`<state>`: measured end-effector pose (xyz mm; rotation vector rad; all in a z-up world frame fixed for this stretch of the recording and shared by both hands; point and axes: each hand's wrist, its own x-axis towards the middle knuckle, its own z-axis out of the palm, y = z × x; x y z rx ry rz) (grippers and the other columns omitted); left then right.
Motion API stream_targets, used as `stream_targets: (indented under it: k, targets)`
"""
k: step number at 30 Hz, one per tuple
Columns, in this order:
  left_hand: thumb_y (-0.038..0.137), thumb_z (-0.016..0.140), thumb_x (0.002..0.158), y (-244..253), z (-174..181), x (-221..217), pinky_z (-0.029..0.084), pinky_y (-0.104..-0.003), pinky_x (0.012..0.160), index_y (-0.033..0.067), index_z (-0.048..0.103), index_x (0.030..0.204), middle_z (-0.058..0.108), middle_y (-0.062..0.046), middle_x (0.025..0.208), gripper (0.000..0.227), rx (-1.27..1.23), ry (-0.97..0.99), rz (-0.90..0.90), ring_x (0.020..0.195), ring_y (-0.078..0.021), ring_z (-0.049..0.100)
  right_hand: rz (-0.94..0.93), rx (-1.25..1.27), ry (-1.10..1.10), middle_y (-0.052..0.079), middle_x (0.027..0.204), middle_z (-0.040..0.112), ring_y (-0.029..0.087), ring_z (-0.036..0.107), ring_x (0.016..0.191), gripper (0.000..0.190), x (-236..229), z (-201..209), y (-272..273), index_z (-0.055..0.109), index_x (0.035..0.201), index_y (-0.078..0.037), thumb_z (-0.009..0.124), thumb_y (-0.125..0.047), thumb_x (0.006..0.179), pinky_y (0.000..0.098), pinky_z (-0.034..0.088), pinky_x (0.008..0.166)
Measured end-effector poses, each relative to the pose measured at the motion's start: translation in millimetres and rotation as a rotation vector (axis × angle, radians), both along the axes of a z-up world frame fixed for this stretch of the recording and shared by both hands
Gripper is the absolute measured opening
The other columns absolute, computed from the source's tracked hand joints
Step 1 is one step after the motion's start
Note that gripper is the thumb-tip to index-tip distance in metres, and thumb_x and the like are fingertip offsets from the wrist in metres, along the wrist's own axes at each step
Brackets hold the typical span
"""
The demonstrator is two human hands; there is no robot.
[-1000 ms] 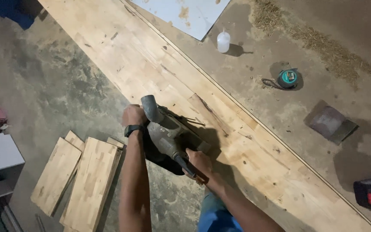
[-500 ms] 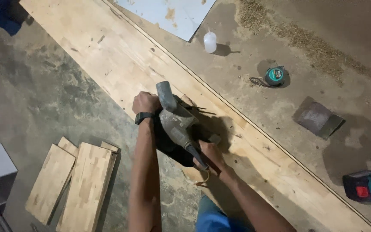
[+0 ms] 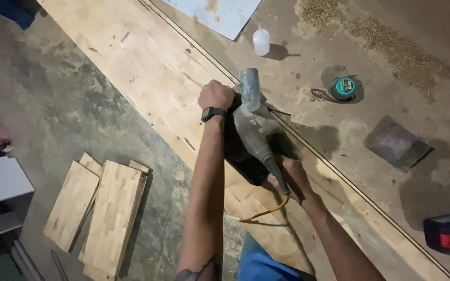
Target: Sanding a long wooden board using an electric belt sander to smooth the surface.
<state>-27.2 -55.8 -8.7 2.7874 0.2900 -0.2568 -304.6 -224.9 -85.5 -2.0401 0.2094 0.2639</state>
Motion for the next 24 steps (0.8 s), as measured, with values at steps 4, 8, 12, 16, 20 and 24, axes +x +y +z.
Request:
stream_targets:
  k: [4, 8, 12, 16, 20, 24]
  targets:
    - [0.023, 0.058, 0.078, -24, -1, 5, 0.063, -0.052, 0.077, 0.0039, 0.081, 0.089, 0.075, -0.023, 0.082, 0.033, -0.010, -0.027, -0.010, 0.090, -0.0441, 0.076, -0.032, -0.027, -0.061, 0.004, 0.060, 0.067, 0.022, 0.066, 0.058, 0.008, 3, 36, -11, 0.068, 0.075, -0.016, 0.068, -0.024, 0.078, 0.0359, 0.053, 0.054]
    - [0.023, 0.063, 0.080, -43, 2, 10, 0.062, -0.052, 0.072, 0.0018, 0.080, 0.085, 0.074, -0.022, 0.076, 0.028, -0.036, -0.053, -0.088, 0.084, -0.0442, 0.076, -0.122, -0.110, -0.024, 0.015, 0.051, 0.057, 0.038, 0.064, 0.057, 0.015, 9, 59, -12, 0.060, 0.065, -0.007, 0.060, -0.021, 0.071, 0.0465, 0.049, 0.051]
    - [0.022, 0.065, 0.083, -58, 1, 16, 0.063, -0.047, 0.075, 0.0030, 0.079, 0.085, 0.075, -0.021, 0.078, 0.023, -0.032, -0.095, -0.174, 0.085, -0.0385, 0.078, -0.119, 0.031, -0.091, 0.018, 0.054, 0.060, 0.035, 0.070, 0.063, 0.016, 12, 43, -33, 0.062, 0.065, -0.005, 0.073, -0.016, 0.071, 0.0375, 0.053, 0.056]
    - [0.025, 0.066, 0.084, -67, -4, 21, 0.063, -0.049, 0.070, 0.0021, 0.077, 0.081, 0.072, -0.019, 0.071, 0.025, -0.069, -0.085, -0.157, 0.080, -0.0382, 0.078, -0.155, 0.061, -0.046, 0.022, 0.057, 0.060, 0.041, 0.070, 0.066, 0.018, 2, 22, -40, 0.062, 0.069, -0.001, 0.071, -0.015, 0.073, 0.0430, 0.053, 0.059]
    - [0.025, 0.065, 0.086, -68, 1, 18, 0.063, -0.050, 0.074, 0.0028, 0.078, 0.083, 0.073, -0.018, 0.073, 0.026, -0.047, -0.064, -0.178, 0.082, -0.0381, 0.077, -0.153, 0.003, -0.057, 0.021, 0.056, 0.059, 0.030, 0.070, 0.068, 0.019, -3, 22, -39, 0.059, 0.065, -0.002, 0.071, -0.014, 0.075, 0.0341, 0.049, 0.058]
    - [0.024, 0.063, 0.086, -61, 15, 4, 0.063, -0.051, 0.079, 0.0032, 0.079, 0.088, 0.075, -0.019, 0.079, 0.026, -0.066, -0.024, -0.146, 0.087, -0.0386, 0.077, -0.116, 0.003, -0.039, 0.003, 0.046, 0.052, 0.011, 0.055, 0.056, 0.022, -2, 36, -32, 0.052, 0.057, -0.010, 0.069, -0.012, 0.072, 0.0284, 0.043, 0.053]
